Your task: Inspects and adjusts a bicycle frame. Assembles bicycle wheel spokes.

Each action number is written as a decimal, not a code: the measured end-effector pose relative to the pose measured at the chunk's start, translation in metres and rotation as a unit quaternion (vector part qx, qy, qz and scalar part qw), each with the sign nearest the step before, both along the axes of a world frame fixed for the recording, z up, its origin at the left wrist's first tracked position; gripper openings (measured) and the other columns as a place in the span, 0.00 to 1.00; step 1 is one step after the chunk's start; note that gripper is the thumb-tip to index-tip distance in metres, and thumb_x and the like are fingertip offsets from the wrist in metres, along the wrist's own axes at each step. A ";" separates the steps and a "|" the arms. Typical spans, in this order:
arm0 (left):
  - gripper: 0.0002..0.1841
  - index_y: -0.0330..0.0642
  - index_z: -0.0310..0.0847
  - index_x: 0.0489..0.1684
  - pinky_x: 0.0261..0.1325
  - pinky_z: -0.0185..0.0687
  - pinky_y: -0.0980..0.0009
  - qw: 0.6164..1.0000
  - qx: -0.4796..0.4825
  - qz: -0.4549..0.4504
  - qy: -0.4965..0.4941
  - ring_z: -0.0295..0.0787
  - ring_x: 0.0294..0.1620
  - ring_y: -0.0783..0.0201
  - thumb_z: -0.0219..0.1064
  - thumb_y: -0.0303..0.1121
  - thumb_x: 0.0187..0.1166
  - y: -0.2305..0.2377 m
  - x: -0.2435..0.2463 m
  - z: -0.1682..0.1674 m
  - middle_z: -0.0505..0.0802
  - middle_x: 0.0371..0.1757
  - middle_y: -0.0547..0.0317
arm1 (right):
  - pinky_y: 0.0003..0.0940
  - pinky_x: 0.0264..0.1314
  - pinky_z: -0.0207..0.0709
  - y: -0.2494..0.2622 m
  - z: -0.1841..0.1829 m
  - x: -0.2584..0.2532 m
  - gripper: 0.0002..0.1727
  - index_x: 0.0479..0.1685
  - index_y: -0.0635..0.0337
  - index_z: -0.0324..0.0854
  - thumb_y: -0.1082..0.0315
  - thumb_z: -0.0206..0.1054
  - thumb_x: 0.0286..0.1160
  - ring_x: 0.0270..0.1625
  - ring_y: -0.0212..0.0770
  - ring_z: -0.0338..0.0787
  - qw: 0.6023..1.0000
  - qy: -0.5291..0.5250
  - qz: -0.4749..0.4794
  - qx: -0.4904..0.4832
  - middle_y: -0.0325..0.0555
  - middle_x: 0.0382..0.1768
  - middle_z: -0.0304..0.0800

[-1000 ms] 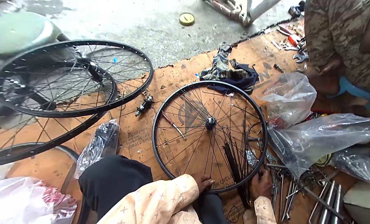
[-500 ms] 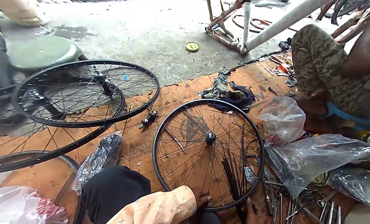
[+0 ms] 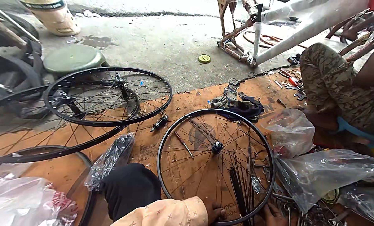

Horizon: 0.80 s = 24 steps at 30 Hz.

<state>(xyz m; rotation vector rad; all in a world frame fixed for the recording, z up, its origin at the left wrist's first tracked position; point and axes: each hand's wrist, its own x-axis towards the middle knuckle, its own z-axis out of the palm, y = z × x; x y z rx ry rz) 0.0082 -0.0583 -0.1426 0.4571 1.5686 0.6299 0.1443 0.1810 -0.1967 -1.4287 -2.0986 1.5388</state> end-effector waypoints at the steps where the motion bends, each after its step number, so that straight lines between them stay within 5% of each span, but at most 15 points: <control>1: 0.28 0.38 0.84 0.68 0.78 0.69 0.41 1.000 -0.011 0.011 -0.003 0.85 0.70 0.44 0.46 0.51 0.95 0.007 0.002 0.008 0.90 0.65 0.40 | 0.34 0.41 0.90 0.007 -0.001 -0.004 0.08 0.45 0.75 0.86 0.75 0.67 0.80 0.31 0.33 0.91 1.000 0.004 0.003 0.013 0.52 0.33 0.91; 3: 0.28 0.42 0.83 0.72 0.81 0.66 0.41 0.999 -0.023 0.044 -0.021 0.83 0.73 0.44 0.45 0.51 0.96 0.022 0.007 0.016 0.90 0.67 0.41 | 0.32 0.43 0.88 0.022 -0.002 -0.015 0.09 0.45 0.74 0.87 0.73 0.66 0.82 0.34 0.31 0.90 0.999 0.004 0.012 0.046 0.51 0.35 0.91; 9: 0.29 0.38 0.78 0.74 0.66 0.81 0.47 0.976 0.020 0.185 -0.111 0.89 0.58 0.46 0.42 0.51 0.96 0.065 0.020 0.006 0.89 0.61 0.36 | 0.38 0.42 0.86 0.074 -0.003 -0.060 0.11 0.44 0.68 0.90 0.69 0.66 0.83 0.34 0.36 0.91 0.995 -0.002 0.057 0.083 0.51 0.35 0.93; 13: 0.28 0.36 0.78 0.72 0.67 0.80 0.43 0.977 0.048 0.185 -0.094 0.88 0.61 0.43 0.43 0.50 0.96 0.086 0.019 -0.017 0.88 0.63 0.35 | 0.45 0.52 0.84 0.091 -0.009 -0.077 0.11 0.48 0.66 0.92 0.68 0.67 0.83 0.41 0.41 0.91 0.988 -0.038 0.087 0.120 0.54 0.41 0.94; 15: 0.27 0.36 0.78 0.72 0.65 0.81 0.42 0.976 0.053 0.192 -0.083 0.89 0.59 0.43 0.46 0.49 0.96 0.089 0.017 -0.027 0.89 0.62 0.36 | 0.45 0.55 0.84 0.088 -0.009 -0.073 0.10 0.50 0.66 0.92 0.69 0.70 0.80 0.44 0.43 0.92 0.987 -0.033 0.064 0.145 0.56 0.44 0.95; 18: 0.24 0.37 0.76 0.74 0.62 0.83 0.44 0.969 0.056 0.226 -0.079 0.90 0.56 0.45 0.51 0.47 0.94 0.087 0.012 -0.029 0.90 0.60 0.39 | 0.34 0.44 0.87 0.071 -0.012 -0.054 0.12 0.55 0.69 0.88 0.73 0.70 0.78 0.36 0.36 0.90 0.990 0.025 0.004 0.136 0.55 0.43 0.91; 22: 0.23 0.34 0.76 0.74 0.70 0.80 0.47 0.971 0.064 0.223 -0.062 0.88 0.62 0.45 0.55 0.43 0.93 0.080 0.001 -0.027 0.88 0.65 0.36 | 0.34 0.46 0.90 0.022 -0.002 -0.020 0.14 0.58 0.77 0.83 0.76 0.67 0.78 0.39 0.37 0.93 0.993 0.090 -0.007 0.074 0.58 0.46 0.91; 24: 0.22 0.36 0.79 0.73 0.69 0.81 0.49 0.973 0.061 0.214 -0.067 0.89 0.61 0.47 0.55 0.44 0.93 0.081 0.004 -0.035 0.89 0.64 0.37 | 0.31 0.41 0.90 -0.006 -0.001 0.003 0.13 0.58 0.77 0.82 0.78 0.65 0.78 0.35 0.34 0.92 0.991 0.128 -0.038 0.028 0.51 0.40 0.92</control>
